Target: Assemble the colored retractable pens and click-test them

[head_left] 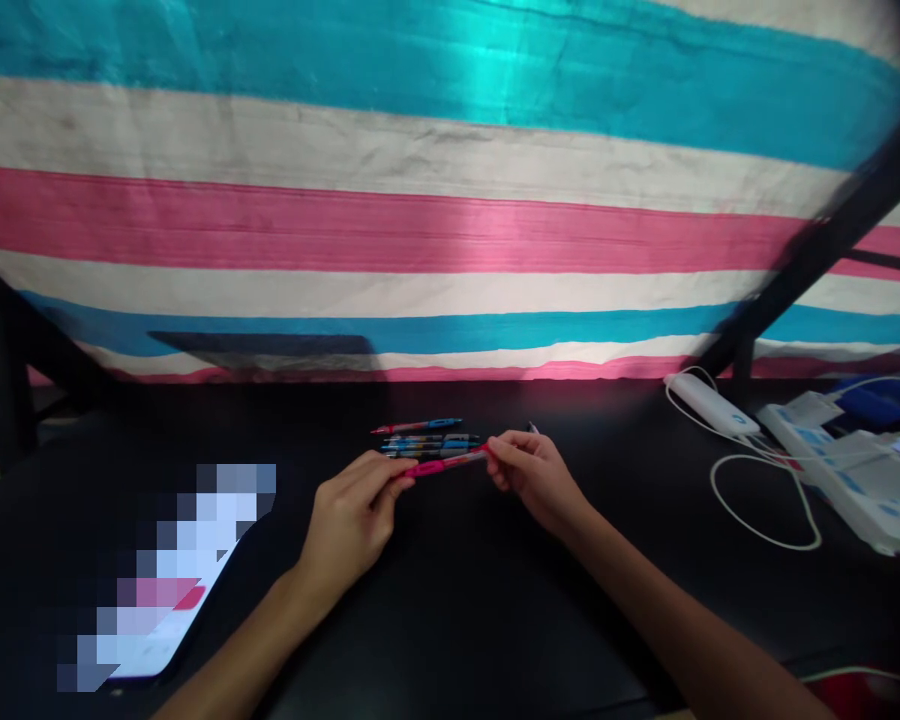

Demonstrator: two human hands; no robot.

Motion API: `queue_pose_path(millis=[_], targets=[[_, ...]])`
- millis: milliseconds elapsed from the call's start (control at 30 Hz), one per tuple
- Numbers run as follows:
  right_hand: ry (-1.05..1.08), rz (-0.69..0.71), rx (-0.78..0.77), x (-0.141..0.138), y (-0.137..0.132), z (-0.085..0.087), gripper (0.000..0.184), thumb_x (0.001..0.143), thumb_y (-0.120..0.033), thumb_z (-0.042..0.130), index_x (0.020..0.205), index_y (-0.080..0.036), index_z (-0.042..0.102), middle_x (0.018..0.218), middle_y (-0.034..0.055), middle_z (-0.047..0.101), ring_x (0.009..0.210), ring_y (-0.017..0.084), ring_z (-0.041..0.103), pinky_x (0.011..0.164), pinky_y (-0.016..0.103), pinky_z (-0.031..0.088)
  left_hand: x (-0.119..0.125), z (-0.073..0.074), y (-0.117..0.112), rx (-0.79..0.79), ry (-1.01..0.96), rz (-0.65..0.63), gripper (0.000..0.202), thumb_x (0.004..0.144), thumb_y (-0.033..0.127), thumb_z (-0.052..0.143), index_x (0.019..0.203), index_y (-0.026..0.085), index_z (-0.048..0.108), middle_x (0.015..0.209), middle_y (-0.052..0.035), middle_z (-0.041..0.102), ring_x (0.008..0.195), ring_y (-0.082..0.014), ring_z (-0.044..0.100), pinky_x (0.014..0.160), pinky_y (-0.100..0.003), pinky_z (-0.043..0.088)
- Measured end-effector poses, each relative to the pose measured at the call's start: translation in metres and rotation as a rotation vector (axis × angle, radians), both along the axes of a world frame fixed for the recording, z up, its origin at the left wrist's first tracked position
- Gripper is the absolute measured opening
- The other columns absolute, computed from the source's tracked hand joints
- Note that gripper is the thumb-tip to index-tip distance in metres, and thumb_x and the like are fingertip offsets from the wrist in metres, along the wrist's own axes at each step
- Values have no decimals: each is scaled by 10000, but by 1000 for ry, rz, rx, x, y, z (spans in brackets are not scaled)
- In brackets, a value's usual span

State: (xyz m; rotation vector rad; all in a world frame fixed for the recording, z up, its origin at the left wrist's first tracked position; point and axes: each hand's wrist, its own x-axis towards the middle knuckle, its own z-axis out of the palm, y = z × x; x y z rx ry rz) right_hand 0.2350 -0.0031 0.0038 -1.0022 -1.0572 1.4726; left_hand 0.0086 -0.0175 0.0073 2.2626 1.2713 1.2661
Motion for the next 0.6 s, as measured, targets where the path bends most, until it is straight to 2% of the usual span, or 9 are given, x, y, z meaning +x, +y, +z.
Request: queue_pose_path(millis=[133, 233, 300, 367, 467, 533, 600], targets=[[173, 82, -174, 1, 0, 3, 333, 728, -321, 728, 540, -129, 533, 508, -19, 508, 418, 45, 381, 404, 191, 256, -1, 1, -4, 216, 65, -40, 235, 851, 89, 509, 972, 188, 683, 765, -49, 671, 728, -163, 612, 670, -274, 508], [245, 107, -277, 1, 0, 5, 327, 716, -285, 733, 529, -129, 516, 496, -27, 478, 407, 37, 323, 389, 192, 221, -4, -4, -5, 274, 108, -59, 289, 848, 58, 503, 1047, 191, 664, 790, -53, 674, 773, -171, 614, 719, -295, 517], [281, 90, -296, 0, 0, 5, 272, 713, -279, 732, 574, -126, 556, 514, -30, 476, 421, 41, 323, 397, 195, 234, -3, -7, -5, 286, 136, -69, 312, 849, 63, 515, 1096, 204, 644, 807, -49, 680, 806, -180, 616, 769, -319, 515], [315, 30, -252, 0, 1, 5, 191, 711, -278, 734, 686, -126, 621, 550, -34, 484, 459, 53, 363, 427, 195, 276, 0, -8, -5, 274, 153, -110, 315, 845, 82, 542, 1123, 205, 627, 827, -50, 682, 822, -185, 612, 791, -327, 511], [349, -88, -177, 3, 4, 7, 198, 727, -316, 718, 834, -164, 647, 654, -20, 534, 570, 88, 467, 510, 208, 364, 6, -7, -5, 170, 180, -247, 301, 842, 149, 589, 1139, 197, 609, 920, -74, 674, 869, -189, 599, 800, -320, 510], [390, -130, -168, 8, 7, 12, 193, 756, -361, 676, 845, -199, 621, 763, -3, 576, 672, 119, 531, 589, 236, 419, 9, -6, -4, 81, 209, -313, 330, 842, 206, 605, 1171, 200, 587, 999, -90, 658, 917, -196, 590, 814, -324, 508], [431, -142, -158, 14, 10, 17, 172, 792, -392, 610, 845, -230, 585, 813, -2, 581, 731, 143, 558, 663, 275, 450, 9, -5, -3, 19, 230, -321, 336, 849, 237, 597, 1182, 205, 577, 1022, -94, 649, 928, -197, 587, 820, -329, 505]])
